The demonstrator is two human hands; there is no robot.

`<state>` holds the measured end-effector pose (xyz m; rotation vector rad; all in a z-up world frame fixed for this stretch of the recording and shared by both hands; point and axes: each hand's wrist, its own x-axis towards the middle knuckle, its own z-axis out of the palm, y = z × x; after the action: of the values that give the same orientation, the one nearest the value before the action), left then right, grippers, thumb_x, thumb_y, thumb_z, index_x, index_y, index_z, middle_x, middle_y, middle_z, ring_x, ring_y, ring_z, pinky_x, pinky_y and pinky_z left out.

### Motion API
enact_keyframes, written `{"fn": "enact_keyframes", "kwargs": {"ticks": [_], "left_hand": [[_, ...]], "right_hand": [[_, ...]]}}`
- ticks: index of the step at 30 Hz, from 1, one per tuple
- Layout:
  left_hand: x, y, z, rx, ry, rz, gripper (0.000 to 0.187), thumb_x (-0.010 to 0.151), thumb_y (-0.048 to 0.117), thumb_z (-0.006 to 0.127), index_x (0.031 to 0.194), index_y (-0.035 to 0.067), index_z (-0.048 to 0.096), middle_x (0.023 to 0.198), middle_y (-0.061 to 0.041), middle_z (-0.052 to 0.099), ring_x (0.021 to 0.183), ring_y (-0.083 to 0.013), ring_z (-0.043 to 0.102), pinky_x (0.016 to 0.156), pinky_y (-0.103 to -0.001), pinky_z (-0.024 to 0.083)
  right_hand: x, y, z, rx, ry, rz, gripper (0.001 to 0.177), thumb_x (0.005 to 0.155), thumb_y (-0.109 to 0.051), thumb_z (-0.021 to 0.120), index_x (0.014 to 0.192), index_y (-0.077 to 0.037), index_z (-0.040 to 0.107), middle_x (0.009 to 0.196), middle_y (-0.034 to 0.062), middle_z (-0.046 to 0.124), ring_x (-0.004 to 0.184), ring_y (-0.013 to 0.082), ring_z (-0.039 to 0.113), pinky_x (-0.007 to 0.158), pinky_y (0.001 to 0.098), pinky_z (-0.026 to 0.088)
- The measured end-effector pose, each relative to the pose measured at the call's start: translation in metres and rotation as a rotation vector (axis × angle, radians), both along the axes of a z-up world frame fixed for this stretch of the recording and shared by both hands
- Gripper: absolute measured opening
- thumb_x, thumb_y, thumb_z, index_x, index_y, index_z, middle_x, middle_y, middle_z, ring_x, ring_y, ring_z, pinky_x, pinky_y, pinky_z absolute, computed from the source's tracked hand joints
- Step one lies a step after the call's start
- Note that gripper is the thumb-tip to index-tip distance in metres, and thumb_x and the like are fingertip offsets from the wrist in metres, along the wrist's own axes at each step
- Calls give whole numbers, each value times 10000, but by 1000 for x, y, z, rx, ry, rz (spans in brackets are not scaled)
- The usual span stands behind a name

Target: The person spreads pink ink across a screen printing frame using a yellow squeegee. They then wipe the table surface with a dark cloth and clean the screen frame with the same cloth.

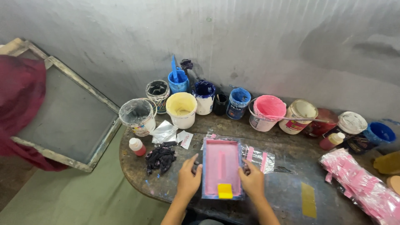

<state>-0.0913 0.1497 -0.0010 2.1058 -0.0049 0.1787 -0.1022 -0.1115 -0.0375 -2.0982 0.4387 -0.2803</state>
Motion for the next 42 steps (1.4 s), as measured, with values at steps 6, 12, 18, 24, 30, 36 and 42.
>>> {"fn": "enact_keyframes", "kwargs": {"ticks": [6, 12, 18, 24, 30, 36, 42], "left_hand": [[-20, 29, 18, -68, 46, 76, 407, 912, 272, 666, 1293, 132, 704, 1124, -26, 698, 734, -136, 675, 712, -271, 595], [-17, 63, 5, 54, 67, 166, 467, 785, 207, 695, 1251, 213, 726, 1149, 14, 739, 672, -142, 650, 784, -295, 571], [-17, 68, 23, 105, 284, 229, 470, 848, 248, 650, 1313, 247, 710, 1261, 37, 723, 784, -161, 686, 843, -329, 557], [-19, 61, 34, 93, 302, 223, 453, 844, 231, 654, 1292, 232, 719, 1259, 52, 724, 765, -146, 684, 826, -297, 553], [-8, 54, 26, 132, 307, 232, 471, 842, 264, 645, 1309, 267, 708, 1257, 73, 713, 774, -143, 686, 852, -325, 545], [5, 47, 27, 140, 231, 232, 446, 823, 252, 650, 1261, 261, 731, 1245, 57, 721, 802, -171, 697, 860, -357, 551], [32, 45, 8, 200, 141, 153, 488, 844, 217, 609, 1327, 189, 672, 1325, -21, 688, 1082, -252, 685, 980, -407, 518]], "right_hand": [[-3, 49, -15, 31, 25, 103, 474, 768, -242, 719, 1236, -195, 778, 745, -24, 707, 655, 103, 619, 726, 270, 543], [-7, 73, -33, 89, -33, 247, 512, 794, -250, 831, 1286, -137, 747, 761, -38, 691, 670, 75, 594, 723, 248, 538], [13, 6, -6, -121, -64, 127, 268, 940, -356, 607, 979, -132, 749, 965, 45, 777, 892, 240, 672, 825, 371, 496], [39, -134, -31, -348, -49, -127, 418, 949, -128, 606, 1355, -77, 695, 1161, 193, 640, 1129, 370, 594, 1049, 438, 457], [42, -134, -28, -369, 44, -82, 162, 920, -99, 592, 957, -104, 750, 1044, 54, 660, 1118, 310, 560, 935, 424, 483], [36, -177, -35, -284, -94, -169, 156, 895, -51, 589, 937, -78, 738, 961, 107, 743, 925, 308, 672, 876, 398, 494], [16, -189, -41, -198, -211, -277, 168, 945, -57, 613, 1016, -136, 744, 927, 13, 731, 853, 196, 645, 855, 320, 480]]}}
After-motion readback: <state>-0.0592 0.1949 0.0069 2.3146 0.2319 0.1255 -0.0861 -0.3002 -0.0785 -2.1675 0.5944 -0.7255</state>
